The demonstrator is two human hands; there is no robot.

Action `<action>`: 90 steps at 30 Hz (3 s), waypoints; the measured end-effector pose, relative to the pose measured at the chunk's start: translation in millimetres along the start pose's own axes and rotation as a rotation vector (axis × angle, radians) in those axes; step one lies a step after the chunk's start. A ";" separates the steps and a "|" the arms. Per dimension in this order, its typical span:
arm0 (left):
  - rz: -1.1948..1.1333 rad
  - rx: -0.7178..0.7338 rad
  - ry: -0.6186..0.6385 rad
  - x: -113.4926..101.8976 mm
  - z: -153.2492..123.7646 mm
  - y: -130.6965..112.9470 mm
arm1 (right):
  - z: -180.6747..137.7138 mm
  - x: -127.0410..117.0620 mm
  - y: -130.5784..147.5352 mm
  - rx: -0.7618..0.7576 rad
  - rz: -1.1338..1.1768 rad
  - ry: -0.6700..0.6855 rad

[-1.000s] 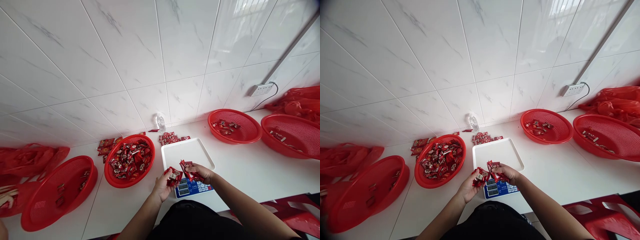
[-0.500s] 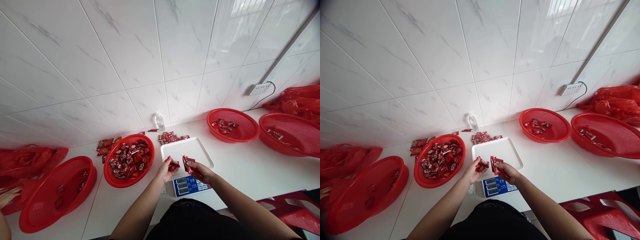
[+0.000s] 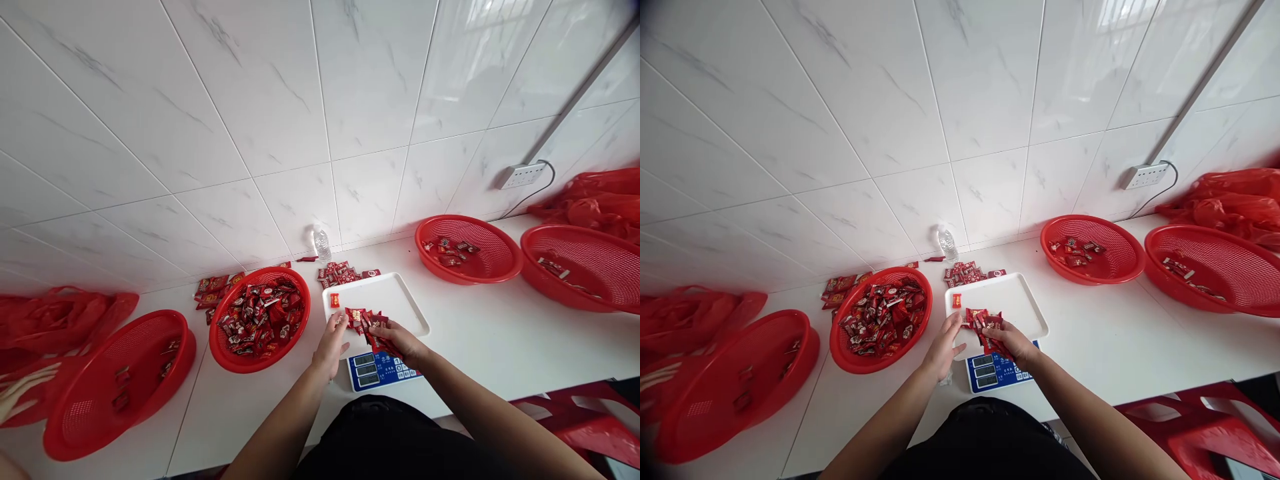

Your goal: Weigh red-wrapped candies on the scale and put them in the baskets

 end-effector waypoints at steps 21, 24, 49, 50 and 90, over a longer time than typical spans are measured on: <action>-0.579 -0.369 0.128 26.9 -18.1 29.0 | -31.4 28.6 62.0 -0.634 -0.244 -0.309; -0.588 -0.437 0.252 39.7 -29.1 27.9 | -47.7 52.5 74.2 -0.906 -0.553 -0.297; -0.699 -0.502 0.475 12.8 -46.5 27.2 | -33.7 71.6 53.9 -0.300 0.410 -0.071; -0.697 -0.490 0.453 6.3 -45.9 25.4 | -32.7 69.2 52.6 -0.276 0.429 -0.076; -0.460 0.435 -0.935 -443.8 9.6 -124.8 | -23.4 12.6 -35.0 -0.003 0.281 -0.322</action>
Point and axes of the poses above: each hand's wrist, its own z-axis towards the middle knuckle, its own x-axis out of the palm, y = z × x, the point moved 9 cm from there along z, towards the middle knuckle, and after that the axes turned 11 degrees about -y, right-handed, at the moved point
